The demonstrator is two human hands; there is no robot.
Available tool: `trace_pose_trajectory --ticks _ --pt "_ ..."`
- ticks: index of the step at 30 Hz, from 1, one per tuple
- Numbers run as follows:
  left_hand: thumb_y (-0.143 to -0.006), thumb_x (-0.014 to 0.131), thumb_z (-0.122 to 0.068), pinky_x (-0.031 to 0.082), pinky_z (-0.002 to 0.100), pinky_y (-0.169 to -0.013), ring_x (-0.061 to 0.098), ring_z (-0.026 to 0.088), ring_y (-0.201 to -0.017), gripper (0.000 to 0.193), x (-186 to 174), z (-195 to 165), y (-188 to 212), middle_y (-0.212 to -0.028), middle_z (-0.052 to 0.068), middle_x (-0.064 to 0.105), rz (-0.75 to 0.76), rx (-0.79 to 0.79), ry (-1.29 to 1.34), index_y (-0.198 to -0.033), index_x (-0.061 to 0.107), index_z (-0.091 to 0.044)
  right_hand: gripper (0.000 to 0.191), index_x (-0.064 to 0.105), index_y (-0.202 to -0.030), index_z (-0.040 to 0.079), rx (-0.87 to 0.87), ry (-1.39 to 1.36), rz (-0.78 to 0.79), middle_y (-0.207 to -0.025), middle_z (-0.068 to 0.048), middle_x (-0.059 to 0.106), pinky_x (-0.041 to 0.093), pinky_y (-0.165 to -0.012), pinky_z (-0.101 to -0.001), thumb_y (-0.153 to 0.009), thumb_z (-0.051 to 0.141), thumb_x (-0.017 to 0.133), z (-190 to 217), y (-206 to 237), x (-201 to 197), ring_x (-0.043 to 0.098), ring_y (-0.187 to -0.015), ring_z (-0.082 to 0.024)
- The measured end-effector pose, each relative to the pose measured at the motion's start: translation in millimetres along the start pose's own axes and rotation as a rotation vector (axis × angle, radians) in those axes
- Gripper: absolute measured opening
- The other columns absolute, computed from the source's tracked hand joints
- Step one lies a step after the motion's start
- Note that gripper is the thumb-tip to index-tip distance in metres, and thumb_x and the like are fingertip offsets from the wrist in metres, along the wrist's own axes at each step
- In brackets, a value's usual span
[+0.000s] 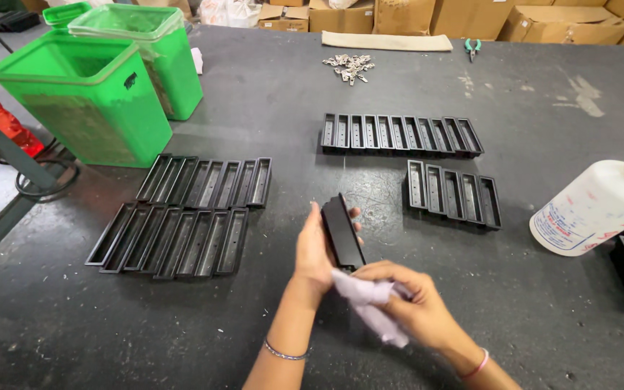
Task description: The person wipes multiple black rectangular plastic parts with a cloth on a workbench. They pick up each part, wipe its surfaces, and place it back on the table, repeating the process for several items.
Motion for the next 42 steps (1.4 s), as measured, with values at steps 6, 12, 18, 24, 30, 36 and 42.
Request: trace_pose_trajectory --ticks 6,12,18,24,30,36,42 --pt "-0.106 0.047 -0.05 0.057 0.034 -0.071 0.066 0.02 -0.079 0.053 8.4 15.1 10.1 -0.094 0.01 0.071 0.03 -0.123 -0.251 -0.111 0.067 -0.001 0.034 0.071 -0.124 0.003 0.022 0.102 -0.497 -0.112 -0.008 0.073 0.055 -0.081 -0.0303 -0.092 -0.004 0.062 12.9 -5.6 -44.6 0.067 -0.095 -0.015" --pt "-0.099 0.05 -0.052 0.05 0.029 -0.059 0.06 0.013 -0.067 0.05 25.5 35.5 21.6 -0.087 0.004 0.069 -0.019 -0.19 -0.477 -0.123 0.071 -0.013 0.032 0.069 -0.125 0.002 -0.176 0.322 -0.538 -0.119 -0.008 0.07 0.052 -0.091 -0.0286 -0.095 -0.005 0.06 30.4 -6.3 -48.0 0.065 -0.106 -0.015" --pt "-0.101 0.051 -0.043 0.05 0.023 -0.072 0.063 0.008 -0.085 0.049 21.6 50.5 21.9 -0.103 -0.001 0.071 -0.004 -0.167 -0.502 -0.13 0.069 -0.008 0.041 0.07 -0.123 0.004 -0.358 0.624 -0.459 -0.127 -0.012 0.071 0.053 -0.102 -0.0324 -0.087 -0.012 0.058 39.6 -4.5 -33.0 0.069 -0.12 -0.024" --pt "-0.102 0.05 -0.035 0.054 0.024 -0.084 0.067 0.008 -0.097 0.045 24.3 52.7 18.9 -0.111 0.001 0.073 0.072 -0.043 -0.384 -0.13 0.066 -0.005 0.044 0.069 -0.122 0.005 -0.365 0.625 -0.457 -0.127 -0.012 0.071 0.053 -0.102 -0.0324 -0.084 -0.014 0.058 36.4 -6.6 -22.5 0.069 -0.119 -0.025" --pt "-0.106 0.048 -0.044 0.051 0.023 -0.073 0.063 0.008 -0.085 0.047 27.3 51.0 24.5 -0.097 0.0 0.069 0.063 -0.139 -0.326 -0.12 0.069 -0.004 0.043 0.069 -0.122 0.004 -0.347 0.622 -0.535 -0.126 -0.012 0.07 0.053 -0.101 -0.033 -0.085 -0.015 0.059 29.2 -5.3 -19.9 0.069 -0.119 -0.025" --pt "-0.104 0.051 -0.044 0.051 0.029 -0.057 0.061 0.012 -0.067 0.044 28.2 40.3 22.0 -0.085 0.002 0.065 0.096 -0.107 -0.242 -0.116 0.069 -0.006 0.043 0.072 -0.116 0.007 -0.377 0.621 -0.349 -0.124 -0.01 0.072 0.059 -0.097 -0.0349 -0.082 -0.015 0.061 26.1 -3.5 -7.1 0.072 -0.115 -0.026" --pt "-0.104 0.051 -0.044 0.044 0.023 -0.051 0.053 0.007 -0.061 0.048 9.4 -2.4 13.3 -0.079 -0.002 0.061 -0.052 0.011 -0.332 -0.124 0.075 -0.007 0.041 0.072 -0.113 0.008 -0.557 0.645 -0.015 -0.117 -0.009 0.072 0.058 -0.096 -0.0375 -0.076 -0.011 0.07 33.5 0.7 26.3 0.07 -0.112 -0.03"
Point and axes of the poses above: each hand's wrist, its own y-axis away from the middle knuckle, its own x-axis out of the palm, z = x × y, the point moved 3 cm from there along -y, towards the middle knuckle
